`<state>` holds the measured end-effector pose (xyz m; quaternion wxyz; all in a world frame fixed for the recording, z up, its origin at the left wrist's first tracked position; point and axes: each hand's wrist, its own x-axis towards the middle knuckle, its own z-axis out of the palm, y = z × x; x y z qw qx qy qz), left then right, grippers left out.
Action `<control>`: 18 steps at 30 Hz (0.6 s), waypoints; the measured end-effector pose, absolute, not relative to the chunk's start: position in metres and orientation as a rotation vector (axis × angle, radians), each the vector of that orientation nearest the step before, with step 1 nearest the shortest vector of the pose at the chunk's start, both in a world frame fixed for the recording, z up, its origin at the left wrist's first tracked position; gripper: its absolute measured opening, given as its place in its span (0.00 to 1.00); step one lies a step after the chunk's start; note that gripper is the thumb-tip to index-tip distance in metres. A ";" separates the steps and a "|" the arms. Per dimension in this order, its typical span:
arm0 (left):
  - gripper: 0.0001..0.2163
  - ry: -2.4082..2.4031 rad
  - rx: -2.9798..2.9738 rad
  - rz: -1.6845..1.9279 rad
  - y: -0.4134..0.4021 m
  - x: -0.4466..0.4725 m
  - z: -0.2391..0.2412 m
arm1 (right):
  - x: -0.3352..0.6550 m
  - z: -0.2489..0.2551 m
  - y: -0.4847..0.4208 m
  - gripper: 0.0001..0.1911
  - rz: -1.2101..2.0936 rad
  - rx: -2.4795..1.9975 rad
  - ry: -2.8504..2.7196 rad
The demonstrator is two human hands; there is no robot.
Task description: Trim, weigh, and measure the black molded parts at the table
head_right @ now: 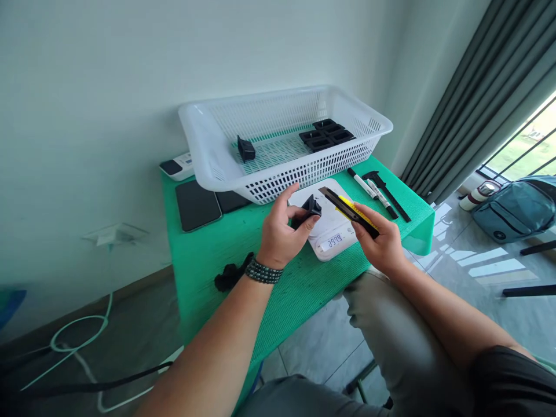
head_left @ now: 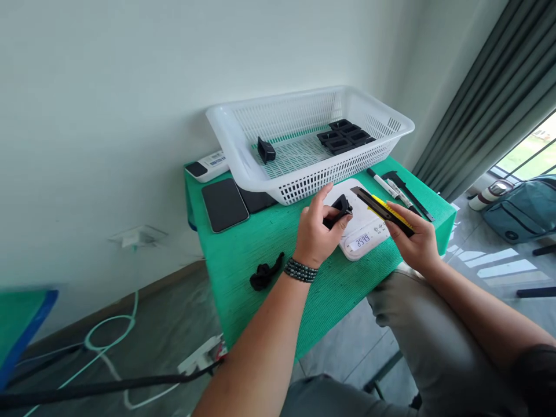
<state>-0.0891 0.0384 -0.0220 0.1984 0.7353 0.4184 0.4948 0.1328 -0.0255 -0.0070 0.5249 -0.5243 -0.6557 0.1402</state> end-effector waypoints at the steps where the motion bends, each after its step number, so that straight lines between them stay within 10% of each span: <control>1: 0.34 1.178 2.075 1.368 0.040 -0.090 -0.023 | 0.132 -0.008 -0.025 0.19 0.336 -1.248 -1.563; 18: 0.53 1.160 1.887 1.150 0.048 -0.094 -0.031 | 0.119 -0.013 -0.019 0.19 0.387 -1.186 -1.813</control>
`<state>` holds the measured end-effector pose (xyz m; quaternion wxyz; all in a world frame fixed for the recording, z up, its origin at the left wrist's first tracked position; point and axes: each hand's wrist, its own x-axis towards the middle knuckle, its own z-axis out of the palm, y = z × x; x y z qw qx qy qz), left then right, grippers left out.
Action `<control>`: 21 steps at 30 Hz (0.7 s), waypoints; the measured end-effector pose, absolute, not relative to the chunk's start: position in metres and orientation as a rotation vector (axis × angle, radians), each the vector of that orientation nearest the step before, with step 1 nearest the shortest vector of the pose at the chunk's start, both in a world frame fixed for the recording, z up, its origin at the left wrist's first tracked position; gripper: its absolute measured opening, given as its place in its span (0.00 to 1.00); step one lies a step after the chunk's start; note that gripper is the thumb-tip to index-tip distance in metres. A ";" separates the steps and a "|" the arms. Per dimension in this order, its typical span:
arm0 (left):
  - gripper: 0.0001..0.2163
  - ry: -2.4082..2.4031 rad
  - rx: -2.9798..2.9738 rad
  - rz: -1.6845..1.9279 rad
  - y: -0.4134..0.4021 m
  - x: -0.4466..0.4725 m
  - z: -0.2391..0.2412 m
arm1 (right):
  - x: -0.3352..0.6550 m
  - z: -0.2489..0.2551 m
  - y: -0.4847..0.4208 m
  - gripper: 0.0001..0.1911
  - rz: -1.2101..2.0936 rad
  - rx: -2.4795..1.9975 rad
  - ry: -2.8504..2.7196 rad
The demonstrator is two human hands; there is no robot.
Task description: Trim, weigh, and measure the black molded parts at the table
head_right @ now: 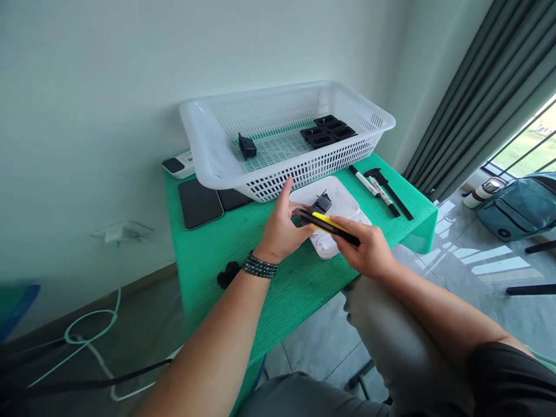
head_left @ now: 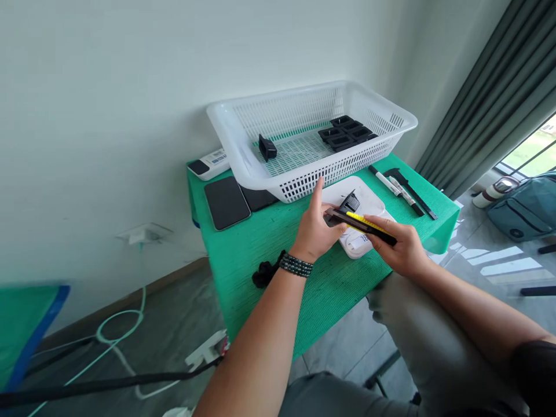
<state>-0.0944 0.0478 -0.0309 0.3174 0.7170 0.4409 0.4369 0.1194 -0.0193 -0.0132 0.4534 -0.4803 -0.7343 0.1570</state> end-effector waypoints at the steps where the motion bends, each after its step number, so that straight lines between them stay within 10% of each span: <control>1: 0.54 1.164 1.891 1.141 0.047 -0.095 -0.030 | 0.124 -0.015 -0.015 0.19 0.348 -1.253 -1.755; 21: 0.54 1.151 1.900 1.144 0.050 -0.098 -0.032 | 0.151 0.002 -0.012 0.19 0.278 -1.311 -1.782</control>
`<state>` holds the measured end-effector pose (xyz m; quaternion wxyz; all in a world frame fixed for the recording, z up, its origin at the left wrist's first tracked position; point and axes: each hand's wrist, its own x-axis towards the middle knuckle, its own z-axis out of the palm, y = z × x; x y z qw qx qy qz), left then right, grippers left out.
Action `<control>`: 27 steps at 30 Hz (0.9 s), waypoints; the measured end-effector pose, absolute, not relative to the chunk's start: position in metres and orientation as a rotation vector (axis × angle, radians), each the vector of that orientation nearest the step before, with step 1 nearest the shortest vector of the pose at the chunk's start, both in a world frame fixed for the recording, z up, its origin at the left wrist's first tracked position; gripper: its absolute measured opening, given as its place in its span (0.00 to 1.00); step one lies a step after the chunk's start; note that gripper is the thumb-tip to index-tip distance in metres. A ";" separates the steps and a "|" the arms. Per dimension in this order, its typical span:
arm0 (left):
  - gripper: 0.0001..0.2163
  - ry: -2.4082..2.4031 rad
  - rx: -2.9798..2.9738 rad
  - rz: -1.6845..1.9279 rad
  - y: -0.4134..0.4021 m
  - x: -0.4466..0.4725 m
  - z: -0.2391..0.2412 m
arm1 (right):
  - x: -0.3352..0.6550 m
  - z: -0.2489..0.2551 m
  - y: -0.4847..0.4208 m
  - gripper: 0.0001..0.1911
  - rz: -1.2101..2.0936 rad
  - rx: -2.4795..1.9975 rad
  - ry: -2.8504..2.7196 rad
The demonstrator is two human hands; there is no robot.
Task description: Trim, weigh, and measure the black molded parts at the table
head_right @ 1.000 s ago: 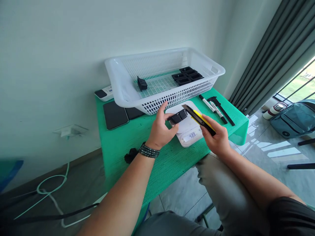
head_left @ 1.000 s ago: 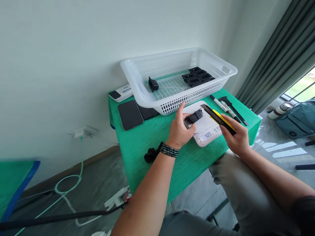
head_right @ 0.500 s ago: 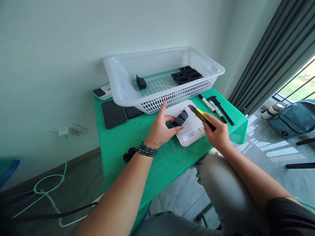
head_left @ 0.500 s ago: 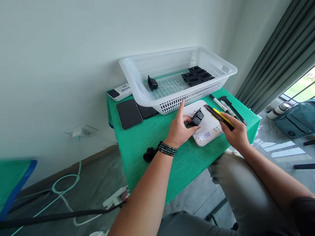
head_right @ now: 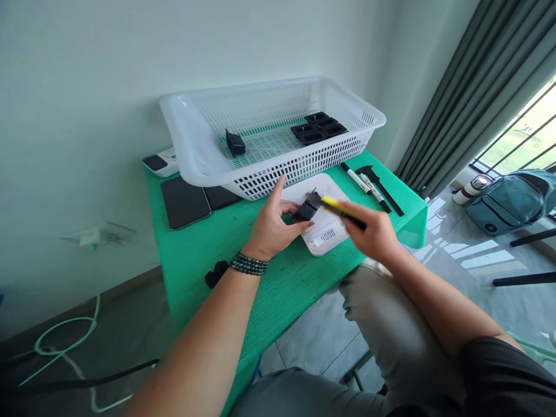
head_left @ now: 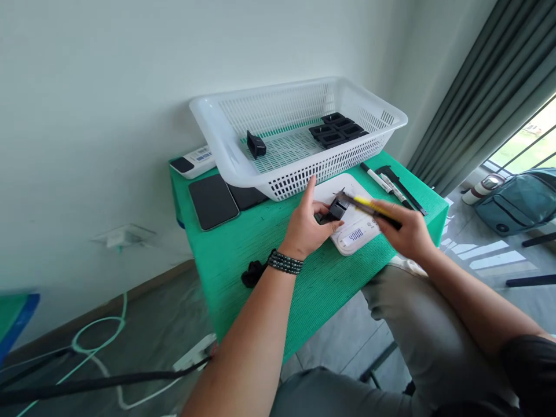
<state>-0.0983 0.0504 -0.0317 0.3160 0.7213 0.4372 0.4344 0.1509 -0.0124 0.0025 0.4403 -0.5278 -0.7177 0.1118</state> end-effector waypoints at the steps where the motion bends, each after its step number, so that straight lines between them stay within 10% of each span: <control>1: 0.54 1.150 1.901 1.143 0.051 -0.098 -0.031 | 0.153 0.001 -0.011 0.19 0.209 -1.380 -1.694; 27: 0.48 1.193 1.954 1.131 0.055 -0.099 -0.027 | 0.198 -0.049 0.018 0.27 0.348 -1.454 -1.687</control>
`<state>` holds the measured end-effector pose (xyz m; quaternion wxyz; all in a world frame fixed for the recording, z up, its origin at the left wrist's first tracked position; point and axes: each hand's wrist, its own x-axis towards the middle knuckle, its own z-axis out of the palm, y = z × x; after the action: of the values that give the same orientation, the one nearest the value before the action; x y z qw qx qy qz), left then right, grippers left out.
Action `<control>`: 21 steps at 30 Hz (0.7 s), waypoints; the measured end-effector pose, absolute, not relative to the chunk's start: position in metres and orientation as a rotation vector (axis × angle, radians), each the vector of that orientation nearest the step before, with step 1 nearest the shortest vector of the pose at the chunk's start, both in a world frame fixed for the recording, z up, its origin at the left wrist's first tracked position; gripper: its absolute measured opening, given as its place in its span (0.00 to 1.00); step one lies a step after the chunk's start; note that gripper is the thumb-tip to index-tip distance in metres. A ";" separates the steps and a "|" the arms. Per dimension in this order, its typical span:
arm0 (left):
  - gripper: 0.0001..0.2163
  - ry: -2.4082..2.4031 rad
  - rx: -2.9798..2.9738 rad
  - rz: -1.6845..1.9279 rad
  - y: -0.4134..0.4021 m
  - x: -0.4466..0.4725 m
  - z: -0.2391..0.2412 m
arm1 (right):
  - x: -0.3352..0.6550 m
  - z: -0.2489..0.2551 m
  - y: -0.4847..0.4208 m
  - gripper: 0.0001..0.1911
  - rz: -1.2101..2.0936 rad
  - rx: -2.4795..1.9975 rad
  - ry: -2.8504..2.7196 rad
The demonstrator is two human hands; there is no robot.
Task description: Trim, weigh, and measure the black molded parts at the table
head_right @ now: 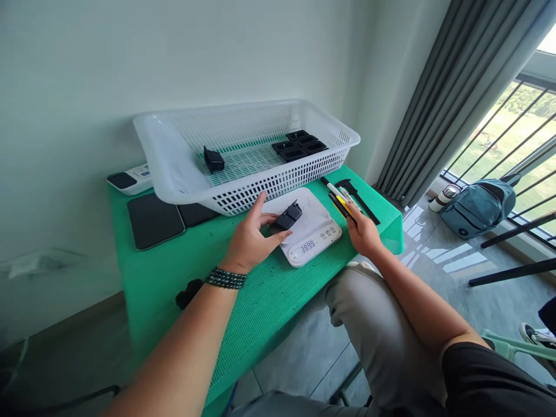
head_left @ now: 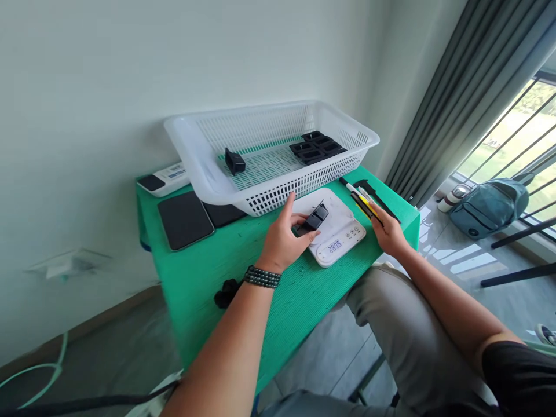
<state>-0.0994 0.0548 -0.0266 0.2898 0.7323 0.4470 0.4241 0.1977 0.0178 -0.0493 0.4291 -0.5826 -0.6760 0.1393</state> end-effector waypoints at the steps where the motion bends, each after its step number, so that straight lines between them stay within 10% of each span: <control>1: 0.48 1.193 1.957 1.127 0.054 -0.100 -0.026 | 0.197 -0.048 0.017 0.27 0.342 -1.469 -1.739; 21: 0.30 1.132 2.117 1.161 0.056 -0.107 -0.027 | 0.184 -0.057 0.018 0.22 0.091 -1.572 -1.548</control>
<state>-0.1073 0.0557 -0.0267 0.2353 0.7716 0.4126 0.4231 0.1844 0.0182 -0.0568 0.4500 -0.6360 -0.6259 0.0369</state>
